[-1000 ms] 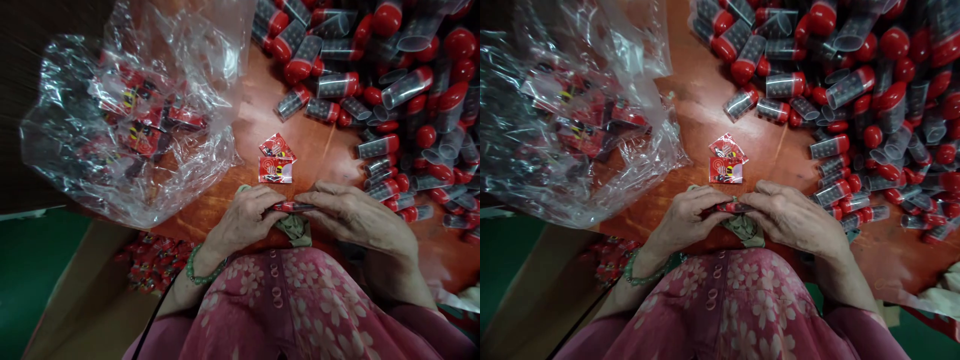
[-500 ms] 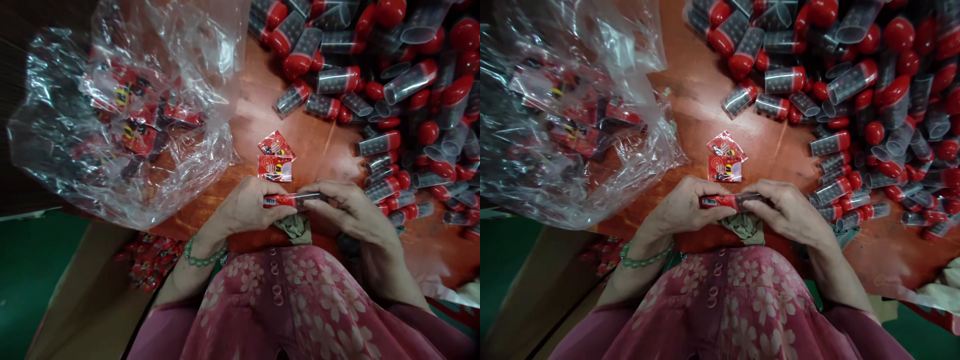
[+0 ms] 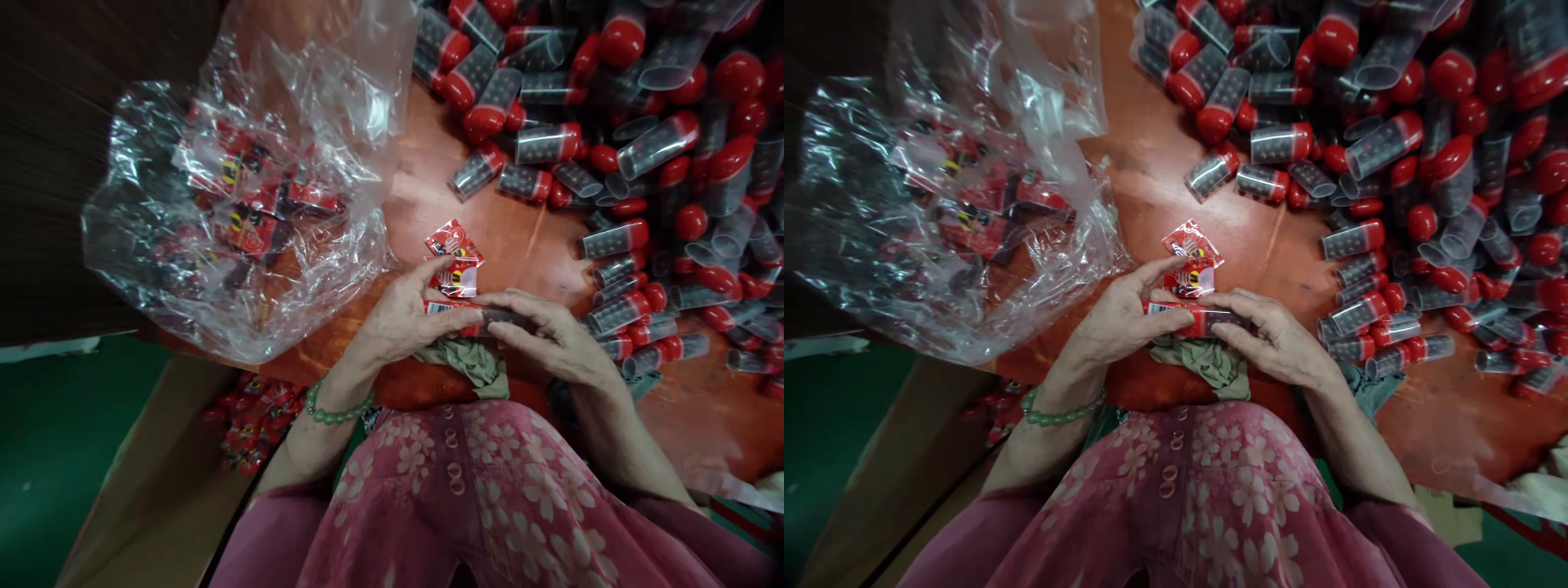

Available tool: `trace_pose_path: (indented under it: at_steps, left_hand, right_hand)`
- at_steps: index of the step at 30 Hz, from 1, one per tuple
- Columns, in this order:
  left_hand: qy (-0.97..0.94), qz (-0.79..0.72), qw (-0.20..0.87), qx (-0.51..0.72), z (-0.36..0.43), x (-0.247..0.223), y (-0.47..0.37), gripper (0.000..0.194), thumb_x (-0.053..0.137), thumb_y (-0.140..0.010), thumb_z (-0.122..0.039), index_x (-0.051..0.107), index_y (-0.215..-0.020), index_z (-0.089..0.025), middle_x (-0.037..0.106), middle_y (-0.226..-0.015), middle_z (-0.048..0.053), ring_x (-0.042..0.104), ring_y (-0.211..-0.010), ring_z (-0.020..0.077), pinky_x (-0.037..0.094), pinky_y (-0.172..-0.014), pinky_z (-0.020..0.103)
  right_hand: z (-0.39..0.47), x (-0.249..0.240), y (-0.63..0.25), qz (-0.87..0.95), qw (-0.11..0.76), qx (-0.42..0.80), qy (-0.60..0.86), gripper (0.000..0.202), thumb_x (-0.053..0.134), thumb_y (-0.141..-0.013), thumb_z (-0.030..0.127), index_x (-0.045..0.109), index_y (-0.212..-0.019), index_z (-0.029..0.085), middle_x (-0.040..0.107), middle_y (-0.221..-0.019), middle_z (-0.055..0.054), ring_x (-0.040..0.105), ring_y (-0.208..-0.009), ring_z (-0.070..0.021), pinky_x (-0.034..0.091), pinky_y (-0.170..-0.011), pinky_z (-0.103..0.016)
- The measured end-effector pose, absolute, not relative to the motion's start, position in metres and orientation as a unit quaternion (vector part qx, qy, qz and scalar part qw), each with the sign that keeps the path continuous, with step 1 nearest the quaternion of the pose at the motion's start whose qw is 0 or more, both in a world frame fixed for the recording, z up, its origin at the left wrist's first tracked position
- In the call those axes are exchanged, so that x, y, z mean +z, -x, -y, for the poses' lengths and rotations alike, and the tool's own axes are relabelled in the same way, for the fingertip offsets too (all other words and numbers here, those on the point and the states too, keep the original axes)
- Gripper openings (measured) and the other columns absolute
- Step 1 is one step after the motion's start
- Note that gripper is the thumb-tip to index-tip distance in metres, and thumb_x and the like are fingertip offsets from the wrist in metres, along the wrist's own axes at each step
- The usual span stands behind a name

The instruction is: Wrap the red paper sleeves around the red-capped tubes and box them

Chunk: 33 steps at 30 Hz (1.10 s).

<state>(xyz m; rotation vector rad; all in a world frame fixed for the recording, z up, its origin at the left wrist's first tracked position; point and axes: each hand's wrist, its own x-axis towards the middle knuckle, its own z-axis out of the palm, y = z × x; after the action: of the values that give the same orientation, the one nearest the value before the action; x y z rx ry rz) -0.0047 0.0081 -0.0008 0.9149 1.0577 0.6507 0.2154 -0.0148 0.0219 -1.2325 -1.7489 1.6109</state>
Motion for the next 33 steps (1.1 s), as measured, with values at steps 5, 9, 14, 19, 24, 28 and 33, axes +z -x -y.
trace_pose_path:
  at_steps: [5, 9, 14, 19, 24, 28, 33]
  left_hand:
    - [-0.306, -0.389, 0.771, 0.402, 0.001, -0.009, 0.012, 0.082, 0.086, -0.059, -0.057, 0.061, -0.126, -0.017, 0.074, -0.097, 0.01, 0.068, -0.064, 0.0161, 0.053, -0.058, 0.025]
    - [-0.27, -0.376, 0.795, 0.392, 0.012, -0.009, -0.005, 0.048, 0.087, -0.064, -0.044, 0.071, -0.098, -0.014, 0.075, -0.094, 0.008, 0.069, -0.077, 0.0165, 0.056, -0.072, 0.027]
    - [-0.186, -0.428, 0.769, 0.437, 0.021, -0.009, -0.035, 0.032, 0.084, -0.066, -0.043, 0.075, -0.083, -0.017, 0.074, -0.077, 0.002, 0.066, -0.069, 0.0143, 0.056, -0.073, 0.029]
    - [-0.181, -0.477, 0.729, 0.456, 0.024, -0.012, -0.047, 0.039, 0.08, -0.069, -0.05, 0.067, -0.06, -0.015, 0.063, -0.056, 0.0, 0.055, -0.054, 0.0094, 0.047, -0.058, 0.023]
    - [-0.197, -0.47, 0.72, 0.471, 0.016, -0.011, -0.043, 0.041, 0.081, -0.069, -0.05, 0.062, -0.065, -0.015, 0.056, -0.053, -0.004, 0.049, -0.05, 0.006, 0.041, -0.053, 0.02]
    - [-0.185, -0.436, 0.73, 0.493, 0.009, -0.007, -0.04, 0.049, 0.077, -0.068, -0.062, 0.06, -0.068, -0.016, 0.058, -0.054, -0.002, 0.051, -0.048, 0.0084, 0.044, -0.053, 0.024]
    - [-0.186, -0.49, 0.7, 0.485, 0.013, -0.012, -0.046, 0.052, 0.079, -0.065, -0.061, 0.056, -0.056, -0.015, 0.053, -0.047, -0.003, 0.045, -0.044, 0.0059, 0.036, -0.046, 0.021]
  right_hand:
    - [0.02, 0.015, -0.211, 0.48, 0.308, 0.679, 0.462, 0.03, 0.06, -0.096, 0.032, 0.064, -0.125, 0.03, 0.064, -0.081, 0.003, 0.056, -0.063, -0.0092, 0.048, -0.061, -0.023]
    - [0.022, 0.011, -0.209, 0.467, 0.323, 0.678, 0.468, 0.03, 0.062, -0.094, 0.033, 0.064, -0.124, 0.028, 0.063, -0.079, 0.002, 0.058, -0.064, -0.0103, 0.049, -0.061, -0.024]
    - [0.026, 0.01, -0.199, 0.486, 0.353, 0.621, 0.504, 0.032, 0.064, -0.093, 0.034, 0.064, -0.124, 0.028, 0.066, -0.098, -0.001, 0.061, -0.069, -0.0102, 0.053, -0.065, -0.026]
    - [0.035, -0.002, -0.17, 0.426, 0.452, 0.57, 0.538, 0.029, 0.061, -0.093, 0.034, 0.063, -0.121, 0.025, 0.063, -0.077, 0.004, 0.059, -0.062, -0.0087, 0.05, -0.062, -0.023]
    - [0.033, -0.008, -0.15, 0.373, 0.498, 0.571, 0.535, 0.031, 0.061, -0.092, 0.036, 0.058, -0.121, 0.024, 0.06, -0.07, 0.006, 0.057, -0.059, -0.009, 0.05, -0.062, -0.023]
    - [0.029, -0.005, -0.15, 0.403, 0.48, 0.57, 0.532, 0.031, 0.059, -0.093, 0.037, 0.057, -0.121, 0.024, 0.059, -0.072, 0.005, 0.057, -0.06, -0.0099, 0.05, -0.061, -0.025]
    - [0.033, -0.008, -0.146, 0.431, 0.493, 0.514, 0.554, 0.027, 0.057, -0.095, 0.031, 0.055, -0.122, 0.027, 0.06, -0.084, 0.004, 0.056, -0.062, -0.0075, 0.05, -0.063, -0.024]
